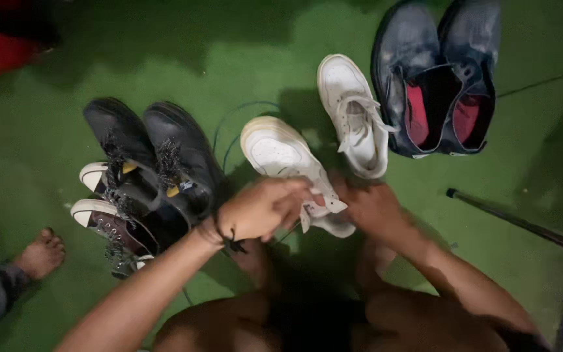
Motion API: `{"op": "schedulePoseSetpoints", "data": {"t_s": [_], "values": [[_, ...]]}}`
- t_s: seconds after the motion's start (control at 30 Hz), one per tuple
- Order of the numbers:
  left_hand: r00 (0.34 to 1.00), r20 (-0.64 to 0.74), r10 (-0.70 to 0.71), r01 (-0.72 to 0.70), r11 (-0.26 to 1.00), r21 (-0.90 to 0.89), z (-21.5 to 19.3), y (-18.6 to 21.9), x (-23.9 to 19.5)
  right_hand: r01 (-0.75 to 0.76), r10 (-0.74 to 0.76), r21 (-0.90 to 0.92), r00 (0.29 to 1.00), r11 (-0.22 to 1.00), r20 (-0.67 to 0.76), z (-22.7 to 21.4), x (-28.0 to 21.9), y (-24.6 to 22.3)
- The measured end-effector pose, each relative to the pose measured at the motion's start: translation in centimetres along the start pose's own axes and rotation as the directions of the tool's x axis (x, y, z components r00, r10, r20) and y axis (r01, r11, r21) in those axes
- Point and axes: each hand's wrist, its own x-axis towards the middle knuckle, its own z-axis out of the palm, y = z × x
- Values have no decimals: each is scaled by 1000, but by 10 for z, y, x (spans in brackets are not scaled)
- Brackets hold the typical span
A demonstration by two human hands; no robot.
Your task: The person sits on the floor and unties the laces of several pairs of shoes. They first untie a pair of dark blue shoes, then proceed to untie a pair of white sneakers, and finally a pair of black boots.
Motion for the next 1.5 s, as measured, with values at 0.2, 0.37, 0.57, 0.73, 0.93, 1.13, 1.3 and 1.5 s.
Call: {"op": "schedulePoseSetpoints", "data": {"t_s": [0.2, 0.37, 0.57, 0.73, 0.93, 1.13, 1.3, 1.5], "values": [[826, -292, 482, -494, 869, 37, -17, -3, -31, 30, 1, -117, 965, 993, 261, -35, 22, -1], [956, 251, 149, -178, 979, 98, 3, -95, 55, -94, 86, -7, 876, 996, 475, -34, 39, -8], [583, -319, 748, -803, 589, -86, -18, 26, -21, -158, 143, -54, 633, 986, 761, 37, 8, 0], [701, -291, 651, -541, 751, 379, -23, 65, 19, -291, 122, 137, 718, 947, 685, 82, 1, 6], [828, -200, 525, -155, 555, 817, -25, 146, 147, -62, -69, 299, 910, 952, 408, 109, -11, 5], [642, -313, 700, 282, 164, 945, -27, 118, 135, -110, 50, 502, 990, 858, 132, 40, 2, 1], [380, -364, 850, 232, 293, 928, -20, 39, 56, -174, 206, 433, 978, 884, -28, 7, 5, 11], [430, -559, 709, 300, 472, 829, 22, 11, 24, -222, 255, 195, 954, 955, -161, -17, 7, 12]]}}
